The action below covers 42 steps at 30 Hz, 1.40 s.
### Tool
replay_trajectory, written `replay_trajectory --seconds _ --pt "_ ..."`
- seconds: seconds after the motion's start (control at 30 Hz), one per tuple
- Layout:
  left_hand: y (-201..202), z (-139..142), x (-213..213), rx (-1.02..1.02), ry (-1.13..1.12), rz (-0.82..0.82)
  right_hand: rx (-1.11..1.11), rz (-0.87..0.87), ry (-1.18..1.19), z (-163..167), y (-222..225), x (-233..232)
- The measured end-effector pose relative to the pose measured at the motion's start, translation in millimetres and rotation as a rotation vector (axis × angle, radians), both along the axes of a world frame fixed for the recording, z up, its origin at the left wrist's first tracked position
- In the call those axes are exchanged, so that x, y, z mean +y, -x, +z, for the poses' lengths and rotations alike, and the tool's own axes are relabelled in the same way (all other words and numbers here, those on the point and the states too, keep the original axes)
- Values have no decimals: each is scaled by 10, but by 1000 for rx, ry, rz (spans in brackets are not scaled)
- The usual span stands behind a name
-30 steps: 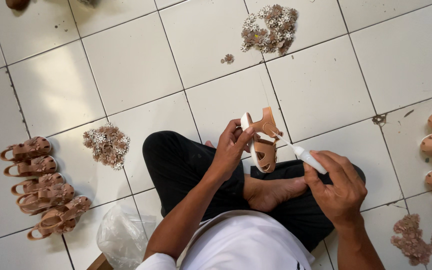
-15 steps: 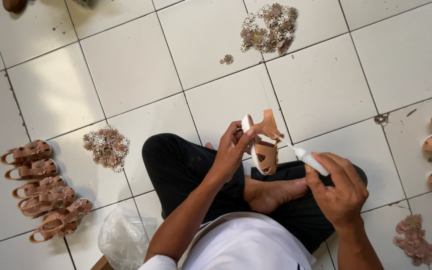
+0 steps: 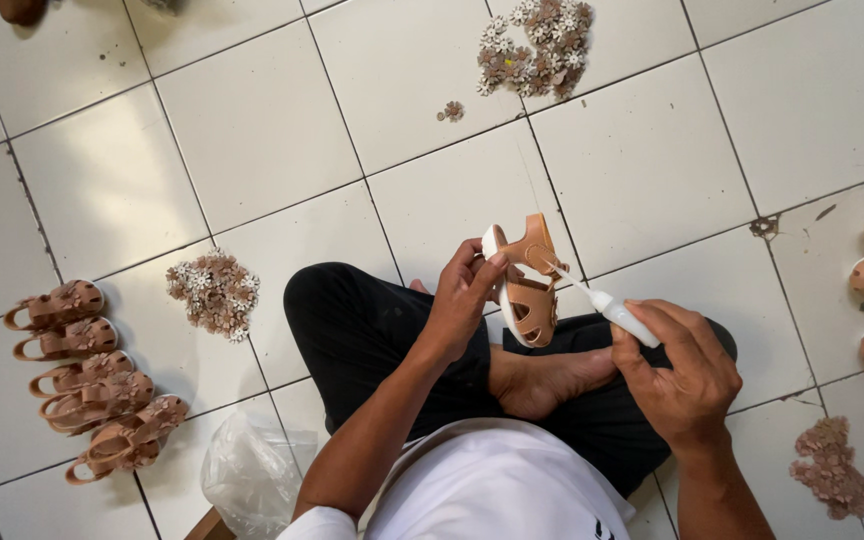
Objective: The person sits on the floor of a shoe workshop and glues small fabric flower decorations onto children's sandals. They hold a sandal in one hand, squeeze glue from a small bottle onto the shoe upper, pick a flower from piles on the floor, press it onto the glued spot, and set finished sandals with a pile of completed pairs.
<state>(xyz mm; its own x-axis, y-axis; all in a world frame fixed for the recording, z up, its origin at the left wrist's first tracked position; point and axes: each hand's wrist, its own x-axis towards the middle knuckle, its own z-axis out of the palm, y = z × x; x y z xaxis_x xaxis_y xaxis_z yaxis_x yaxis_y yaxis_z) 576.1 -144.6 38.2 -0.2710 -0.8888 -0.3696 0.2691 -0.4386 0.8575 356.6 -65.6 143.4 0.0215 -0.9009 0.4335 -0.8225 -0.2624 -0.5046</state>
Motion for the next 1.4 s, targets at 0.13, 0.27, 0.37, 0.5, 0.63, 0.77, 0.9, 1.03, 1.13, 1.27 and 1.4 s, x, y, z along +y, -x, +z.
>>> replay_trajectory --seconds 0.13,0.27,0.37,0.5,0.63,0.77,0.9,1.03,1.13,1.27,1.4 --pt "1 1 5 -8 -8 -4 10 15 11 -3 -7 -11" --pt "7 12 3 17 1 -6 19 8 -4 -10 2 -9" --pt "7 21 6 2 -3 -17 28 7 0 -15 9 2" --pt "8 15 3 -17 -5 -11 -1 -21 16 -16 18 32" --pt "14 4 11 -29 5 -9 -30 14 8 -24 18 9" --pt "29 5 7 -2 17 -3 -45 12 19 -16 1 -13" --pt "18 9 4 -30 28 0 -50 13 16 -9 4 -13" --pt "24 10 3 -23 11 3 -1 9 23 -30 18 -1" --pt "28 9 -12 -32 -19 -5 -36 5 40 -39 29 18" --pt "13 3 1 -24 -10 2 -76 -3 19 -32 32 28" --pt "6 -10 20 -69 0 -12 -45 22 30 -51 -7 -20"
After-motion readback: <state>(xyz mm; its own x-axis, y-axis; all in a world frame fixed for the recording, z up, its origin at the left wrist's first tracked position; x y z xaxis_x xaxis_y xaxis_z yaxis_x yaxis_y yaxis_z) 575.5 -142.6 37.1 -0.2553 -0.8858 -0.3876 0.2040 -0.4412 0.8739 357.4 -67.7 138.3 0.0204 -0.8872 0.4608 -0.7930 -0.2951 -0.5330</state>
